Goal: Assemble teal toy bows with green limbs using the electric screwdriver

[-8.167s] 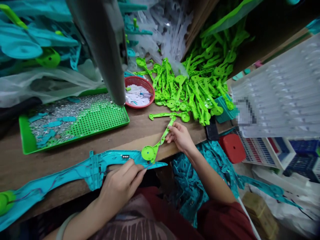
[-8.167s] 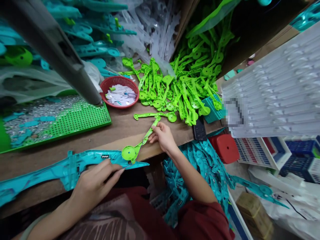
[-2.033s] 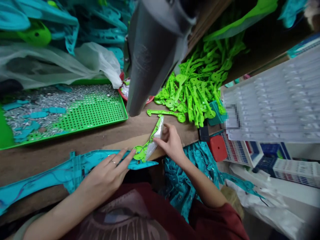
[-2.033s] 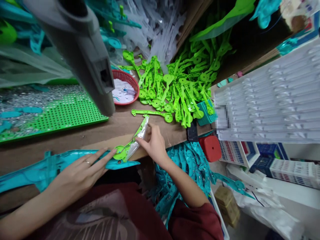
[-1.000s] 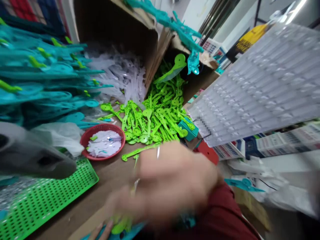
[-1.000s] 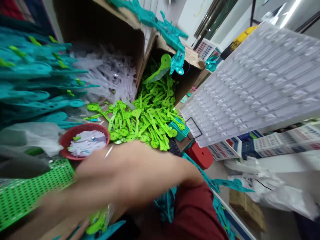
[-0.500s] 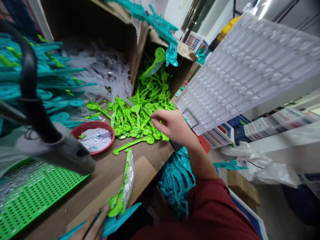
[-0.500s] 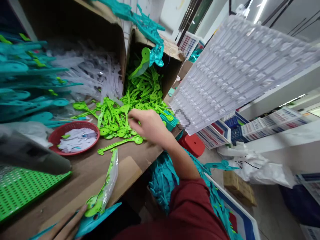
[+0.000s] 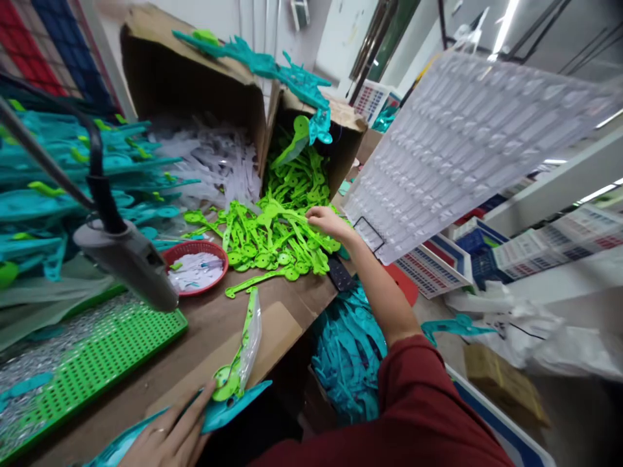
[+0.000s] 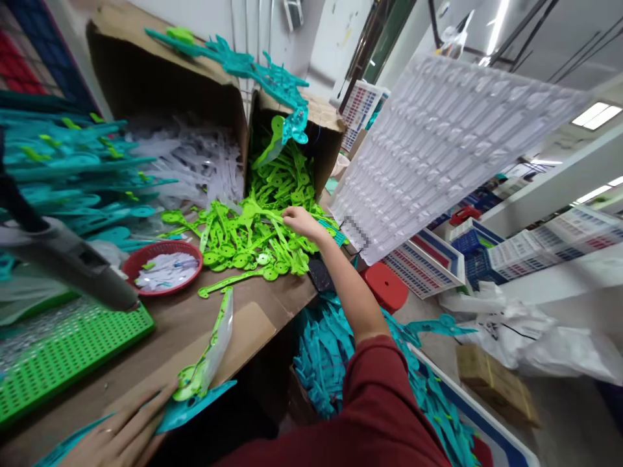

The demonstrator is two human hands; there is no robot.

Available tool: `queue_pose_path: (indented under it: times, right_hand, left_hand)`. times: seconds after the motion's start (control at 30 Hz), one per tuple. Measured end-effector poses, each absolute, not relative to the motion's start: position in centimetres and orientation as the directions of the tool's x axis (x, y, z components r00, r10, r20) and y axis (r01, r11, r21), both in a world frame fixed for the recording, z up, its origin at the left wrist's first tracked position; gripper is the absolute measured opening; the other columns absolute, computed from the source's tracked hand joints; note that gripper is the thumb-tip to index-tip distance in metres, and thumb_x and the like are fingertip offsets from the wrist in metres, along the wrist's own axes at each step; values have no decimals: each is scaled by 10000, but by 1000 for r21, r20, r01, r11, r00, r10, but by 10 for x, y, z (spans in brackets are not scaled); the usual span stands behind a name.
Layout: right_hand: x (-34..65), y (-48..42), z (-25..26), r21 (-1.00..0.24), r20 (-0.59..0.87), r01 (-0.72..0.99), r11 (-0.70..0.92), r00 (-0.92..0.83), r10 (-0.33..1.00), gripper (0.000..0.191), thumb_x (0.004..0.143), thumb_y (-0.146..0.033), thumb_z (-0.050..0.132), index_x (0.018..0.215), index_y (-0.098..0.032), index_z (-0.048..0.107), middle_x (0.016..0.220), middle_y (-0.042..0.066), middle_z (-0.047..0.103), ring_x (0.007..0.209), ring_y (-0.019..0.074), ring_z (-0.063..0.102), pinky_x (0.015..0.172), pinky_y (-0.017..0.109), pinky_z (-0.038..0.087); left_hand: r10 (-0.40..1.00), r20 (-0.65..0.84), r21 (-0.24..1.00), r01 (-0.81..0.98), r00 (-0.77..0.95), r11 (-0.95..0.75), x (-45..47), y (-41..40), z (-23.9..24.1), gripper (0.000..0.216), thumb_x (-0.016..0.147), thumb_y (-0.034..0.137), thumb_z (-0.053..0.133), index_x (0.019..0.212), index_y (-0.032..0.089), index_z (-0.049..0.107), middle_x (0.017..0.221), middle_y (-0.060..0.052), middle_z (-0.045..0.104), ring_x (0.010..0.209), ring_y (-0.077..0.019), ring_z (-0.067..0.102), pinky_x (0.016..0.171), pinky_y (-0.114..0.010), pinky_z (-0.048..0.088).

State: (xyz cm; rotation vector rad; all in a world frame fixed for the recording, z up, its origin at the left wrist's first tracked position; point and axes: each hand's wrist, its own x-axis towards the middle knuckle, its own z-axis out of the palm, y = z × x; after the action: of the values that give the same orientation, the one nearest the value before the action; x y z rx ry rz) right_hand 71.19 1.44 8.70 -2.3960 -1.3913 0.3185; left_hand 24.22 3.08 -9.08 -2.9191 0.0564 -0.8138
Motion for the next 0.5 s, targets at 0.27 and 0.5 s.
queue_pose_path:
  times: [0.27,0.5]
  right_hand:
    - [640,-50,144,-543,77,836,81,-47,996,250,993,-315,516,1136,-173,664,942,27,669,780,122,627,687,236,517]
    - [695,19,124,-176,63,873,-456,472,879,390,1050,-330,450,1410,-187,499,1331,89,630,1145,188,627,948,338,560]
  left_hand:
    - [40,441,-183,134,896,-974,247,6,-67,530,986,158,276,993,224,803,1229,-107,734,1083,-336,651,845,-480,477]
    - [38,458,-91,89,888,-992,239,15,-97,409,938,210,392,991,233,797,1300,-93,709,1164,-314,630,868,-445,488]
